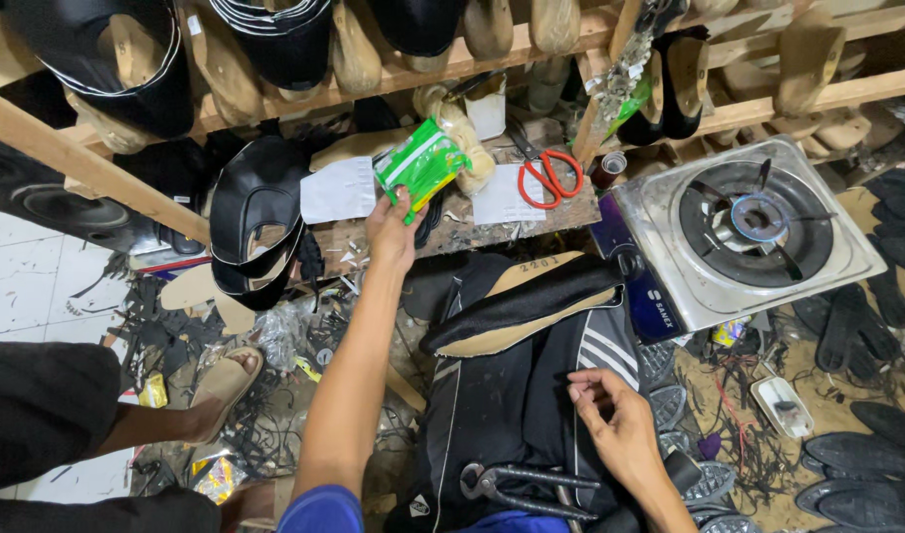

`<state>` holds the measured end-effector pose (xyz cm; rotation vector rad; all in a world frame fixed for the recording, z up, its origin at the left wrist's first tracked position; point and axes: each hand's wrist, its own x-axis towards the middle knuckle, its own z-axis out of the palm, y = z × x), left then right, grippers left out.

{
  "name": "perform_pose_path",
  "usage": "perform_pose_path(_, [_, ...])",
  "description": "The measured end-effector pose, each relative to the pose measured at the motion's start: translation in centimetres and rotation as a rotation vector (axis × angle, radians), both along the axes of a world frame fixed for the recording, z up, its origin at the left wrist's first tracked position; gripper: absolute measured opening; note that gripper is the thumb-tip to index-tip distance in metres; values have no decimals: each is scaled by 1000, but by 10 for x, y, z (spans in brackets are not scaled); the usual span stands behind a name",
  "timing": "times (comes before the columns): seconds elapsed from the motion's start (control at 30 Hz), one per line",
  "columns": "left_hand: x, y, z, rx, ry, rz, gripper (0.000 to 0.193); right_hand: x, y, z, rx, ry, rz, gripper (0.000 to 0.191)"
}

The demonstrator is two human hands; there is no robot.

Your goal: The person sits on the floor with a shoe upper stretched over a wooden last on their lap. They press and smooth the fabric around the last, then use a hand tool to trim and press the edge of the upper along the sole line, repositioning the shoe repeatedly, and briefly reach for an item on the workbench before continuing.

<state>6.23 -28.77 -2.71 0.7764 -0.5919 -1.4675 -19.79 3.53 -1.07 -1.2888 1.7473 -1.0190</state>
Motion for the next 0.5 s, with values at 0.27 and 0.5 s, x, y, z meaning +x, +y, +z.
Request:
perform_pose_path(0.27, [-48,-46,0,-15,-69,-201,30,-2,2,0,27,-28,-49,20])
perform_pose_path(0.5, [-79,-50,28,107,-731,14,66,-5,2,-2,23,-38,-51,21])
